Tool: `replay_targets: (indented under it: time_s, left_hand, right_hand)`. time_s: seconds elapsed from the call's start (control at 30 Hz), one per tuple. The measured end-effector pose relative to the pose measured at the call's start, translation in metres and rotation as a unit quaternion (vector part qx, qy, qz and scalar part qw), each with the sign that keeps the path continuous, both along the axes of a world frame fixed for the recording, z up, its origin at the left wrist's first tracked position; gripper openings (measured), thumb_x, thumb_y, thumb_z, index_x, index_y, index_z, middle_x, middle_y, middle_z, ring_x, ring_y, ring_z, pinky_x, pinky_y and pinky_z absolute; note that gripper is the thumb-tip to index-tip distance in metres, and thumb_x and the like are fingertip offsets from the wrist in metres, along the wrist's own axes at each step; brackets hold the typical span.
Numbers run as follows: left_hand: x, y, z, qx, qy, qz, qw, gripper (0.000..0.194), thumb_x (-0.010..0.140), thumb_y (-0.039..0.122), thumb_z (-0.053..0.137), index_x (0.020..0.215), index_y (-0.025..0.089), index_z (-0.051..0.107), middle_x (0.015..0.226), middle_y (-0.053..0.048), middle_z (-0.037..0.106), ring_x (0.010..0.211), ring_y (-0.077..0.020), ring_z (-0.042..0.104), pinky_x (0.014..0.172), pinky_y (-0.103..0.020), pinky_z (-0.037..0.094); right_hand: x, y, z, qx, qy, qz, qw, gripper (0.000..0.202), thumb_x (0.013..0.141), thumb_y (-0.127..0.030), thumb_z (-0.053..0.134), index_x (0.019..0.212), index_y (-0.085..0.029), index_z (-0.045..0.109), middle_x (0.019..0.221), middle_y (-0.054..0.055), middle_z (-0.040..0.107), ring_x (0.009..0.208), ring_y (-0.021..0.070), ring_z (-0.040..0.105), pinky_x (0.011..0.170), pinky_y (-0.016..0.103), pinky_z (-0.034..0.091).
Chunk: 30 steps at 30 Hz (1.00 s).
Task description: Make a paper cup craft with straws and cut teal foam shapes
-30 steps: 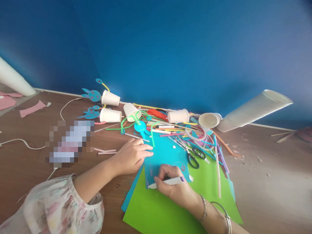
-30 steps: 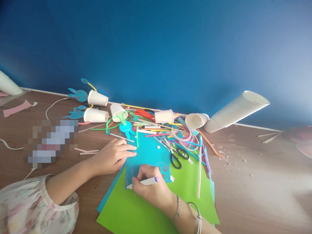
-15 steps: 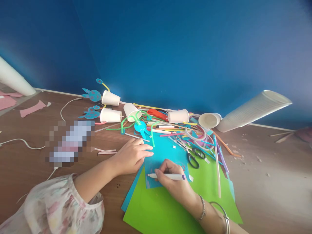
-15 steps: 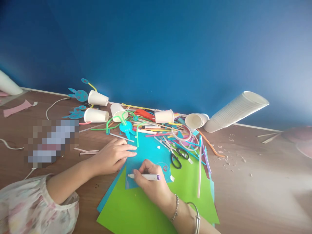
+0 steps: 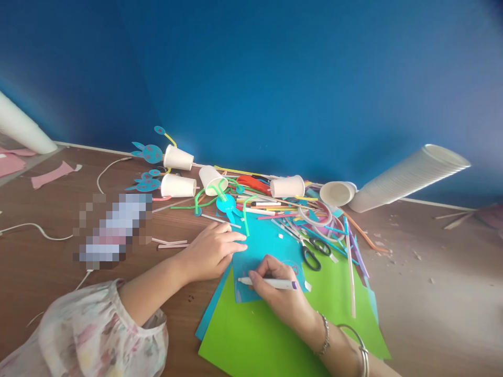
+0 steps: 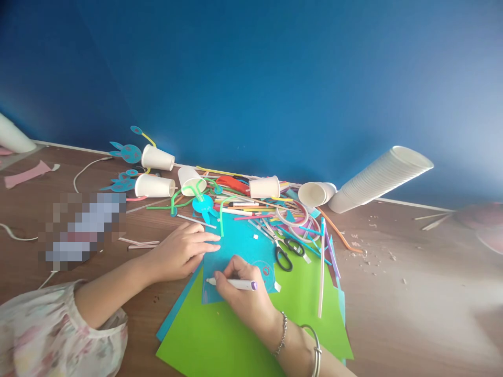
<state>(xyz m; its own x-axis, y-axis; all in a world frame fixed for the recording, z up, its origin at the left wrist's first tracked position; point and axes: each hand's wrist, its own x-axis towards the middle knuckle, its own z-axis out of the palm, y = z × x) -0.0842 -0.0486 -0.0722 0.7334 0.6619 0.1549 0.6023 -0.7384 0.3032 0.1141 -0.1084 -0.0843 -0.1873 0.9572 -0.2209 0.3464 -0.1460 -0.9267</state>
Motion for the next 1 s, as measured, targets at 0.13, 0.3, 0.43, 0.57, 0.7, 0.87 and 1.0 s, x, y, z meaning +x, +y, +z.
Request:
replay_targets:
  time_s: [0.13,0.3,0.43,0.57,0.7,0.87,1.0]
  left_hand:
    - [0.0,0.0,0.0,0.003,-0.003,-0.001,1.0,0.035,0.082,0.01,0.047,0.107,0.024,0.068,0.12,0.0,0.065,0.098,-0.0235,0.049,0.084,-0.04,0.04]
    - [-0.001,0.0,0.0,0.006,-0.005,-0.002,1.0,0.035,0.082,0.011,0.048,0.107,0.024,0.068,0.12,0.0,0.065,0.098,-0.0237,0.049,0.083,-0.039,0.041]
    - [-0.001,0.0,0.0,0.004,-0.003,-0.001,1.0,0.036,0.082,0.01,0.047,0.107,0.024,0.067,0.12,-0.001,0.065,0.098,-0.0238,0.049,0.084,-0.04,0.041]
    - [0.0,0.0,0.0,0.006,-0.004,0.002,1.0,0.033,0.083,0.011,0.048,0.106,0.025,0.068,0.119,-0.002,0.065,0.098,-0.0236,0.051,0.085,-0.04,0.041]
    - [0.0,0.0,0.003,-0.011,-0.022,0.004,1.0,0.03,0.087,0.014,0.046,0.106,0.024,0.067,0.115,-0.003,0.067,0.101,-0.0225,0.055,0.089,-0.039,0.041]
    - [-0.002,-0.003,0.024,-0.071,-0.095,0.043,0.992,0.042,0.097,0.028,0.033,0.137,0.021,0.039,0.136,-0.01,0.051,0.119,-0.0227,0.049,0.096,-0.038,0.039]
    - [0.005,-0.006,0.047,-0.154,-0.214,0.069,0.962,0.052,0.099,0.039,0.012,0.148,0.02,0.016,0.111,-0.012,0.062,0.099,-0.0216,0.056,0.088,-0.037,0.041]
  right_hand:
    - [0.0,0.0,0.0,-0.003,0.002,-0.002,1.0,0.026,0.079,-0.034,0.059,0.061,-0.021,0.044,0.051,-0.006,0.046,0.047,0.0089,0.035,0.044,0.021,0.028]
    - [0.001,-0.001,-0.001,0.002,0.002,0.004,1.0,0.026,0.079,-0.033,0.059,0.061,-0.021,0.044,0.051,-0.006,0.046,0.046,0.0085,0.034,0.043,0.021,0.027]
    - [0.0,-0.001,-0.001,0.003,0.006,-0.005,1.0,0.025,0.077,-0.031,0.059,0.06,-0.021,0.044,0.051,-0.006,0.048,0.046,0.0088,0.036,0.044,0.022,0.029]
    - [0.004,0.005,0.003,-0.029,0.062,-0.026,0.997,0.025,0.074,-0.035,0.061,0.06,-0.022,0.046,0.051,-0.003,0.058,0.047,0.0117,0.046,0.047,0.023,0.034]
    - [0.014,0.016,0.008,-0.075,0.171,-0.068,0.98,0.032,0.077,-0.044,0.058,0.058,-0.022,0.043,0.047,-0.002,0.057,0.045,0.0118,0.044,0.047,0.024,0.033]
    - [0.028,0.026,0.02,-0.087,0.257,-0.073,0.96,0.036,0.081,-0.041,0.055,0.056,-0.022,0.037,0.042,-0.009,0.032,0.041,0.0083,0.029,0.044,0.023,0.025]
    - [0.03,0.028,0.042,-0.042,0.219,-0.077,0.972,0.027,0.074,-0.04,0.066,0.066,-0.021,0.048,0.051,-0.006,0.051,0.047,0.0099,0.041,0.044,0.022,0.029]
